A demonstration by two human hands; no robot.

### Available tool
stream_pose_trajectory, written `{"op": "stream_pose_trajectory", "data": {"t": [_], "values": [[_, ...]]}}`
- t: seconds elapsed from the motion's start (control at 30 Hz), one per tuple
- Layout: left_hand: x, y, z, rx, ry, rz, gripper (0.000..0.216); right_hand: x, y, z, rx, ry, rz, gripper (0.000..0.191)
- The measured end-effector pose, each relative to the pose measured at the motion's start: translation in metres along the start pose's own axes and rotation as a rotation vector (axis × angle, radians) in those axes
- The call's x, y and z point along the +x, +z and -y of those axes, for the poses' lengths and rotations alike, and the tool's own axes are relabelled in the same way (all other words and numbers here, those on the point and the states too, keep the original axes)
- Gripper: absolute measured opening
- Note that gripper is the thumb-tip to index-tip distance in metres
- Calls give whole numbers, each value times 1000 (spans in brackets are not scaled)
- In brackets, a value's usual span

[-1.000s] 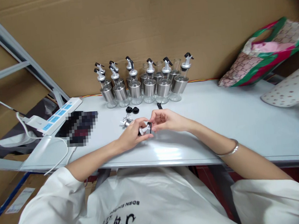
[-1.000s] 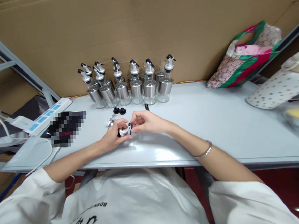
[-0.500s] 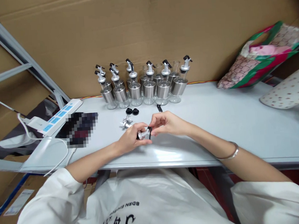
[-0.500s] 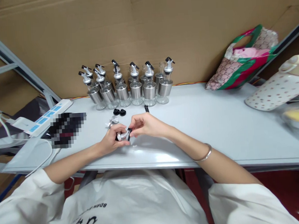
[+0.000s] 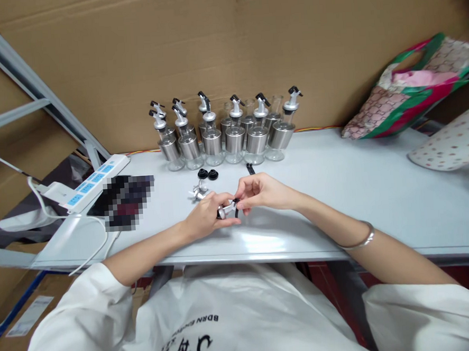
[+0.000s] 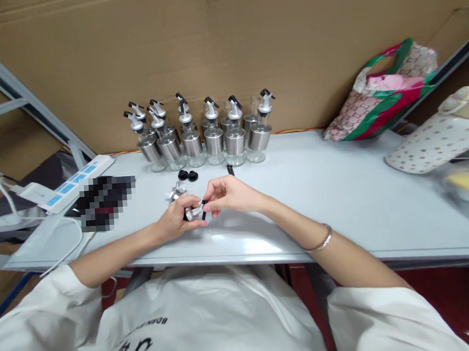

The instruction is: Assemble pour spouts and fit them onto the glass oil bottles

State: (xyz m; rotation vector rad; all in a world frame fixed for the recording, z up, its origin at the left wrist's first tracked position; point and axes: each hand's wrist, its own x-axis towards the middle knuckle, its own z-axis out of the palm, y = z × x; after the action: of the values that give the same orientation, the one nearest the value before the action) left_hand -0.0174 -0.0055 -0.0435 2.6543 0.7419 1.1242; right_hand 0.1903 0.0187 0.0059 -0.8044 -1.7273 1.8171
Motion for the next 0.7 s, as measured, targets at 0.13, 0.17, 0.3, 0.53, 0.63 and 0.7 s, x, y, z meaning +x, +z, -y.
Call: {"op": "stream_pose_trajectory", "data": {"t": [0.13, 0.17, 0.3, 0.53, 0.63, 0.7], "values": [[0, -1, -2, -21, -31, 6, 48, 0, 0, 1, -2, 1, -12, 31], [0, -1, -2, -33, -52, 13, 49, -1, 1, 2, -3, 2, -13, 31], [-1, 0, 0, -102, -91, 24, 50, -1, 1, 3, 5, 20, -6, 30], [-1, 0, 1, -78, 12, -21, 46, -2, 0, 4, 13, 46, 8, 28], [-1, 0, 1, -67, -2, -2, 46, -2, 0, 4, 17, 41, 21, 28], [-2, 0, 1, -76, -46, 21, 49, -2, 0, 4, 18, 36, 22, 28]]}}
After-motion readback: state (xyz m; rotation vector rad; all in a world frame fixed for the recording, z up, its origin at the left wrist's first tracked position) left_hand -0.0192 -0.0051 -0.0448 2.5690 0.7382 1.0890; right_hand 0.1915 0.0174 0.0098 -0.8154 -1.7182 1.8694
